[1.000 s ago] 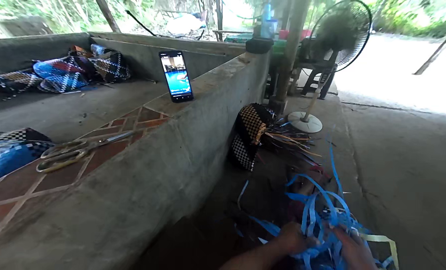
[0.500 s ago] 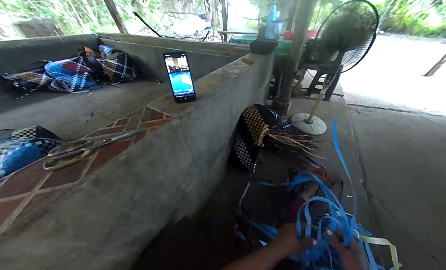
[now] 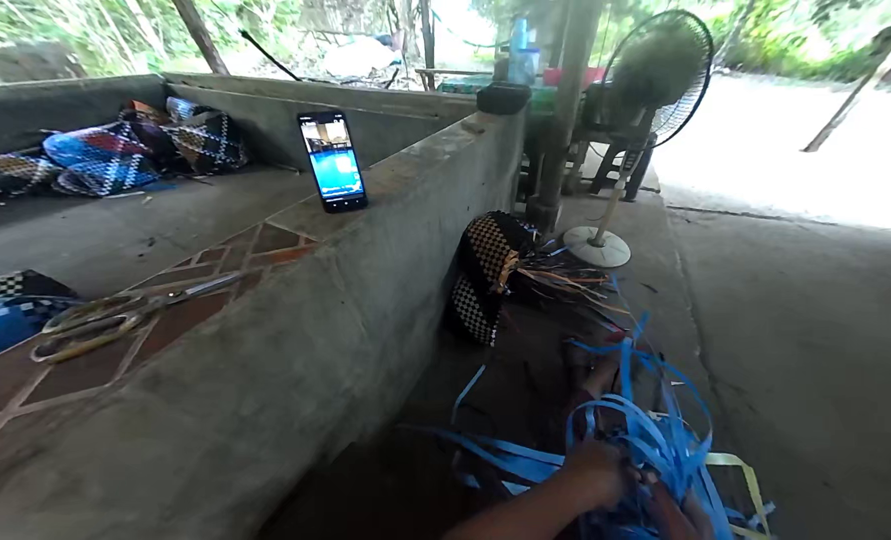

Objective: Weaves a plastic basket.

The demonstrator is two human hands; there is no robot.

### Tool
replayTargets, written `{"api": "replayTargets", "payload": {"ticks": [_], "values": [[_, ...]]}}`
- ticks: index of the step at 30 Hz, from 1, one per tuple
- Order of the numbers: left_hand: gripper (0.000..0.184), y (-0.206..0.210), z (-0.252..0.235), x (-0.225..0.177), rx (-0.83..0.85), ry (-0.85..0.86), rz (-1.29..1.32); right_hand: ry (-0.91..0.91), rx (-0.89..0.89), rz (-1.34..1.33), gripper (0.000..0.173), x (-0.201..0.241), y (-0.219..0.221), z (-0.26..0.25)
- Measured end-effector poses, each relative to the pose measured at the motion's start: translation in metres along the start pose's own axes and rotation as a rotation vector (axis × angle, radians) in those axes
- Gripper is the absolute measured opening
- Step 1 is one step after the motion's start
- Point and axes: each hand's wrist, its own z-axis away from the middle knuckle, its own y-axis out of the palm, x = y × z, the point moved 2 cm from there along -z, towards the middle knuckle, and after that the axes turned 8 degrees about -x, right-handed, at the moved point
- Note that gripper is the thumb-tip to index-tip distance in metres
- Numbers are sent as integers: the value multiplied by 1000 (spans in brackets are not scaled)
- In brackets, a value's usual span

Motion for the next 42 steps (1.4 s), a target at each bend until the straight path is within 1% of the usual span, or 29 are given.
{"api": "replayTargets", "payload": {"ticks": [2, 4, 6, 7, 8, 10, 12, 14, 17, 19, 21, 22, 24, 26, 27, 28, 29, 30, 32, 33, 34, 35, 37, 38, 40, 42], "values": [[39, 9, -7, 6, -14, 31, -35, 32, -18, -12, 32, 12, -3, 3], [37, 15, -13, 15, -41, 107, -47, -23, 8, 37, 25, 28, -6, 5], [38, 15, -19, 22, -37, 113, -44, -102, 36, 114, 28, 29, -12, 6], [39, 13, -21, 24, -26, 86, -41, -107, 67, 163, 34, 24, -15, 4], [39, 12, -22, 25, -20, 53, -32, -94, 90, 247, 37, 15, -17, 1], [39, 8, -23, 26, -5, -19, -3, 10, 145, 437, 43, -3, -20, -2], [38, 8, -26, 29, 22, -25, 17, 134, 200, 495, 42, -14, -19, -2], [36, 13, -29, 34, 41, 46, 60, 152, 212, 453, 40, -12, -17, -4], [39, 17, -22, 30, 74, 123, 47, 70, 193, 330, 33, 7, -8, -6], [39, 20, -20, 31, 9, 171, 28, 8, 198, 262, 29, 26, 0, -12], [37, 26, -25, 36, -110, 239, 5, -87, 210, 190, 23, 57, 7, -13], [38, 25, -26, 36, -133, 243, -13, -137, 217, 134, 19, 75, 9, -10], [39, 20, -25, 32, -97, 202, -31, -190, 262, -13, 14, 110, 10, 0], [38, 14, -25, 31, -68, 165, -10, -183, 353, -155, 20, 125, 8, 6], [39, 11, -26, 32, -45, 140, 10, -156, 399, -198, 24, 123, 6, 4], [41, 9, -29, 35, -24, 112, 36, -125, 423, -191, 24, 116, 4, 0], [42, 9, -31, 39, -20, 89, 82, -116, 409, -92, 18, 104, 3, -7], [41, 10, -32, 43, -37, 80, 135, -130, 366, 99, 13, 90, 2, -15], [40, 11, -27, 42, -80, 79, 180, -151, 293, 475, 33, 59, 2, -33], [38, 11, -22, 38, -98, 91, 165, -149, 265, 558, 36, 44, 3, -41], [37, 11, -18, 34, -103, 110, 134, -150, 228, 565, 35, 33, 4, -45], [37, 10, -17, 31, -104, 128, 106, -157, 192, 517, 31, 26, 5, -48], [36, 12, -20, 33, -115, 149, 98, -148, 163, 360, 29, 25, 5, -47], [36, 15, -23, 36, -117, 141, 125, -142, 152, 326, 29, 25, 3, -45], [43, 13, -28, 36, -75, 49, 172, -102, 134, 325, 27, 20, -2, -43], [56, 10, -30, 33, -64, -44, 207, -8, 122, 296, 26, 14, -5, -39]]}}
